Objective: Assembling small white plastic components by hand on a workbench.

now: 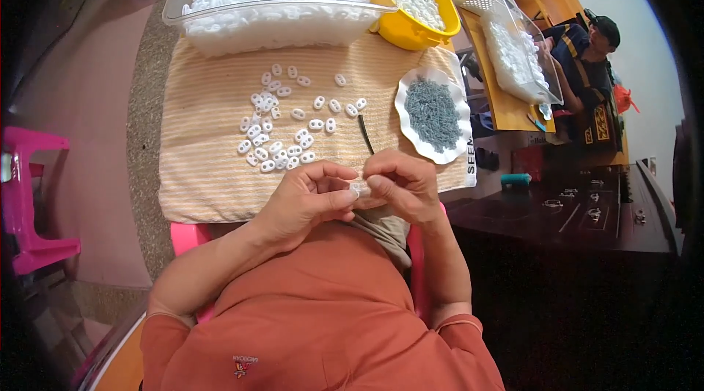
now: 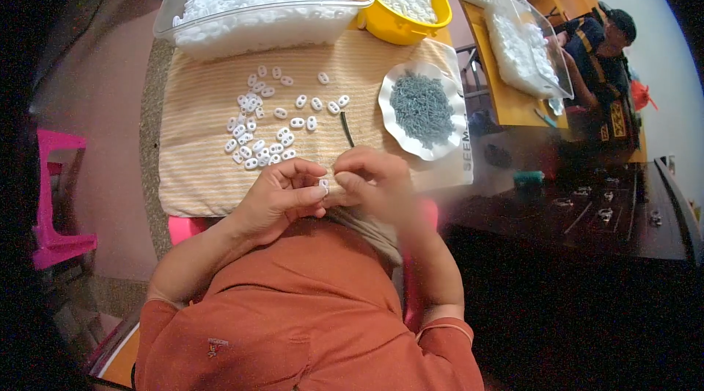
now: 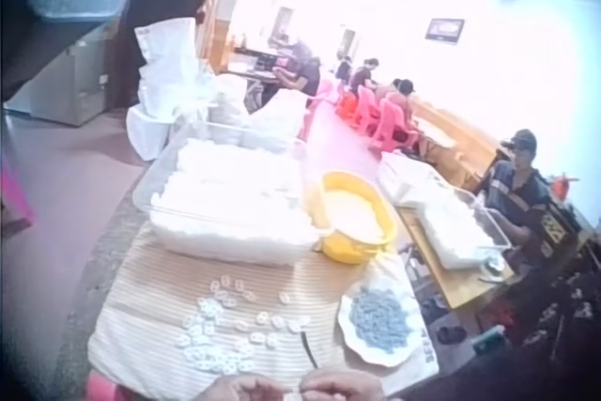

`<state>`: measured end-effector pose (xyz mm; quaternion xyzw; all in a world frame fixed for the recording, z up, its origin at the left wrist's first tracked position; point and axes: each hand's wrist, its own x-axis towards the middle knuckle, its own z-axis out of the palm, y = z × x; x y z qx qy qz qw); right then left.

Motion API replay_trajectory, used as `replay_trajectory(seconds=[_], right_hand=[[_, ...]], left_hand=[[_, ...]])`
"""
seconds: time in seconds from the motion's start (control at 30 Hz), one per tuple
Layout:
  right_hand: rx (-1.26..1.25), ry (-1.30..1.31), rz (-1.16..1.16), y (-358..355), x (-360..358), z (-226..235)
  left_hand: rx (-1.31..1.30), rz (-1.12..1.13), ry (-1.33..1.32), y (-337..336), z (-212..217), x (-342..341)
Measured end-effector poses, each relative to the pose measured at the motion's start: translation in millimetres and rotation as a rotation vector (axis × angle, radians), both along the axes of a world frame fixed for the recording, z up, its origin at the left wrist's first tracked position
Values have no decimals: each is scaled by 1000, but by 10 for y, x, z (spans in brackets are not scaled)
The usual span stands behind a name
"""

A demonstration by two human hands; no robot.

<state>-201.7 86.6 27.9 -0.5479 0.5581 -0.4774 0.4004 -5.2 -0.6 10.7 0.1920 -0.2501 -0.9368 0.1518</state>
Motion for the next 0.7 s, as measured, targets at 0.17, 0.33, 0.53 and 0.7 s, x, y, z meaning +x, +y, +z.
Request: replay_trajectory(seconds=[0.17, 0.33, 0.53, 0.7], right_hand=[[-68, 409, -261, -1, -308, 53], [-2, 795, -401, -4, -598, 93], [68, 1037, -421, -19, -717, 71], [101, 1068, -396, -51, -747, 63]], left_hand=[[-24, 6, -31, -2, -52, 9], [-39, -5, -36, -8, -45, 10], [-31, 9, -43, -13, -88, 5], [-17, 24, -49, -9, -68, -7]])
